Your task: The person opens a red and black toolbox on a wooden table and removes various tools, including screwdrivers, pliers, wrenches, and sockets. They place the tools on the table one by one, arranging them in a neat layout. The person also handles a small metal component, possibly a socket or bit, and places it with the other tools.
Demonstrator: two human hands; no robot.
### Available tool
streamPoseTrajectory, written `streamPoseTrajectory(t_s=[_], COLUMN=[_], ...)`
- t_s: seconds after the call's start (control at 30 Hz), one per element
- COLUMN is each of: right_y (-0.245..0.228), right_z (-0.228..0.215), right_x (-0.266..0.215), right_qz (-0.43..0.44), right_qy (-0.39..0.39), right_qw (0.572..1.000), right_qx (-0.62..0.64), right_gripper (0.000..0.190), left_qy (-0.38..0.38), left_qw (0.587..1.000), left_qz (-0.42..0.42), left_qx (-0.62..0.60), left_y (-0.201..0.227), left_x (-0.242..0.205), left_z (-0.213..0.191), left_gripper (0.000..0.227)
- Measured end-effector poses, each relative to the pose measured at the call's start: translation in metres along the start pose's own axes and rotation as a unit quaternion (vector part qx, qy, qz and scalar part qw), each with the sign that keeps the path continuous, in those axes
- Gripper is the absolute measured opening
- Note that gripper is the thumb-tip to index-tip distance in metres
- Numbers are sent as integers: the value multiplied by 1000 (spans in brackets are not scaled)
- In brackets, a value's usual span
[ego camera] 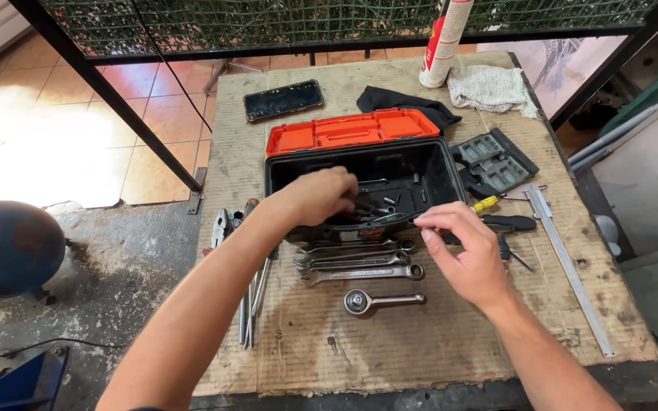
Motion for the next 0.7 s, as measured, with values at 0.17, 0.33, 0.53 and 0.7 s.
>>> streamPoseTrajectory(t_s=[0.17, 0.33, 0.53, 0.7], right_y=[4, 0, -3, -6], right_z=[-4, -7, -2, 2], right_x=[-1, 2, -2, -7], right_qz=[8, 10, 12, 37], right_qy=[0, 3, -6, -59], right_qw=[1000, 1000, 1000, 997], right_qx=[-4, 11, 21, -13], right_gripper=[11, 12, 12, 13], left_qy=[171, 287, 401, 310], left_qw=[984, 940, 762, 561], left_qz=[-10, -67, 11, 66], left_qx=[-40, -172, -509, -765], left_y=[18, 42, 66, 70], left_x=[-61, -138, -209, -254], left_z=[-56, -92, -68, 26], left_gripper=[28, 30, 31, 39])
Point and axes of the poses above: each hand's wrist, its own x-axis towards the middle knuckle, its own z-axis out of the palm, y = z × x, the point moved 7 cm from there along x, towards the middle knuckle, and after that the axes turned 6 degrees about y, right-handed, at the moved point
